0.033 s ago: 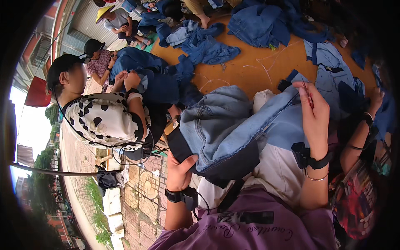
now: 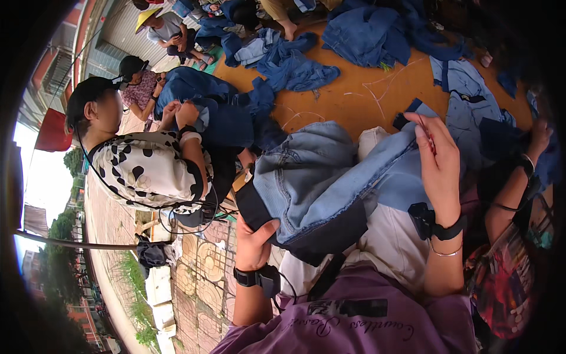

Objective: Inspecting denim jeans and using thread nippers to trim loose threads from seams and labels.

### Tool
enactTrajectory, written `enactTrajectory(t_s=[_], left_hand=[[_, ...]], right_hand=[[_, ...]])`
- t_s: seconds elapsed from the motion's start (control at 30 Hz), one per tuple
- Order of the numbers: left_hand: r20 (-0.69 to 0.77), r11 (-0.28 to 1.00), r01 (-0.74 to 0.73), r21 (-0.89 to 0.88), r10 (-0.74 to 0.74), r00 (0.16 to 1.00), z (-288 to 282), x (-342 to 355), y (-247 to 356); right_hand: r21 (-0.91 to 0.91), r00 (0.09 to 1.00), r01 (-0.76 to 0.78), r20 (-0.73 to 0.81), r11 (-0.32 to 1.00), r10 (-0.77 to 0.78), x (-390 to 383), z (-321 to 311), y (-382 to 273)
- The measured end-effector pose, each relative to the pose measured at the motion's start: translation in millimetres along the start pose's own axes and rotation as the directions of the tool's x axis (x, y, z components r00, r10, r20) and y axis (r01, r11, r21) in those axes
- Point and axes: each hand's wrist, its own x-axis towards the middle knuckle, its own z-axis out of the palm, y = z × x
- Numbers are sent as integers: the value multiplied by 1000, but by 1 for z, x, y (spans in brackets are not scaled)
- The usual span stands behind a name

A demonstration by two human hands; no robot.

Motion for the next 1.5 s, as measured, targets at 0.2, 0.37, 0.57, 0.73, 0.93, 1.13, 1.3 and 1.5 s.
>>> enactTrajectory(t_s=[0.2,0.37,0.57,0.73,0.93,1.13,1.3,1.5], left_hand=[[-162,992,-96,-83,82,983,-18,8,11],[-243,989,-146,12,144,959,-48,18,18],[-164,993,-96,-66,84,983,-62,14,16],[-115,997,-29,-72,20,993,-70,3,18],[-141,998,58,-1,-57,988,-84,-12,17],[-106,979,158,130,-145,984,-95,-25,20],[-28,941,255,221,-255,966,-110,-31,13],[-37,885,394,246,-398,917,-106,-33,9]], right_hand=[[-65,951,101,298,993,-77,-28,-1,1],[18,759,81,647,997,-74,-78,-17,5],[-5,691,-13,723,1000,13,-102,-25,12],[-18,561,214,821,977,-107,-104,-24,4],[89,451,365,854,927,-260,-133,-18,11],[45,387,430,893,902,-229,-147,-22,6],[55,347,365,918,929,-190,-147,-29,-3],[85,235,342,956,936,-173,-137,-31,-13]])
